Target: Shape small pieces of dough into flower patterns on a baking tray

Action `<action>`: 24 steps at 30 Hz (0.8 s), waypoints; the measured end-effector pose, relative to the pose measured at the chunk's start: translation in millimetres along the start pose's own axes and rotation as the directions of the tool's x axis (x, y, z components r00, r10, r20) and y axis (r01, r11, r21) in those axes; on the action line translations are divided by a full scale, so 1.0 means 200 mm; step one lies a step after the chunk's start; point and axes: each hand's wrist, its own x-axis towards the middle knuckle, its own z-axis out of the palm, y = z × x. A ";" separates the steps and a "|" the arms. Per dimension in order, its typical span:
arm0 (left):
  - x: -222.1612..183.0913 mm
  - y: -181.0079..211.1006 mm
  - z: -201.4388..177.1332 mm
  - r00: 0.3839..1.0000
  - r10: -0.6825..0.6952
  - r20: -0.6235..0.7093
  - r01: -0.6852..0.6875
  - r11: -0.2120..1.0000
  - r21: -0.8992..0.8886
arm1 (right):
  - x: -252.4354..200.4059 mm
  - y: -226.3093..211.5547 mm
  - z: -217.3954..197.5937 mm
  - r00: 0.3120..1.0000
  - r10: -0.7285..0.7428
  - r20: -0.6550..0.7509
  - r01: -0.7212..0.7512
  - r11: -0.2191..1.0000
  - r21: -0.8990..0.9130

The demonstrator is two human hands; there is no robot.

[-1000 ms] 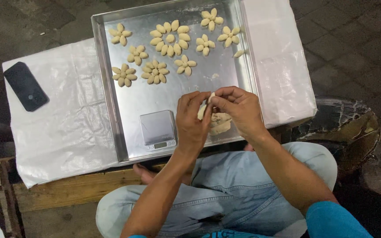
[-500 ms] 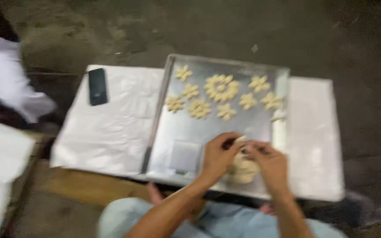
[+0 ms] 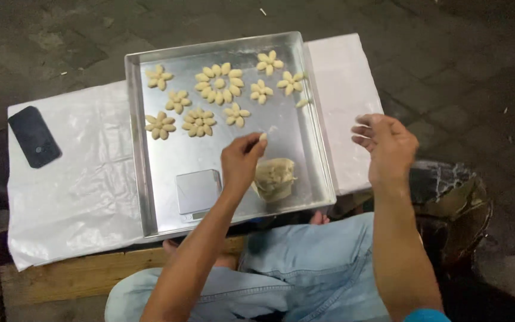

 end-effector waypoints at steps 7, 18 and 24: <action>0.54 -0.23 0.49 0.990 0.141 0.007 -0.137 0.946 0.295 | 0.12 0.02 0.00 0.975 0.199 -0.101 -0.151 0.923 0.355; 0.84 -0.41 0.79 0.995 0.098 0.009 -0.090 0.871 0.483 | 0.12 -0.10 -0.04 0.980 0.157 -0.123 -0.092 0.902 0.421; 0.78 -0.30 0.79 1.000 -0.018 -0.004 0.017 0.865 0.502 | 0.14 -0.07 -0.06 0.980 0.167 -0.111 -0.099 0.884 0.456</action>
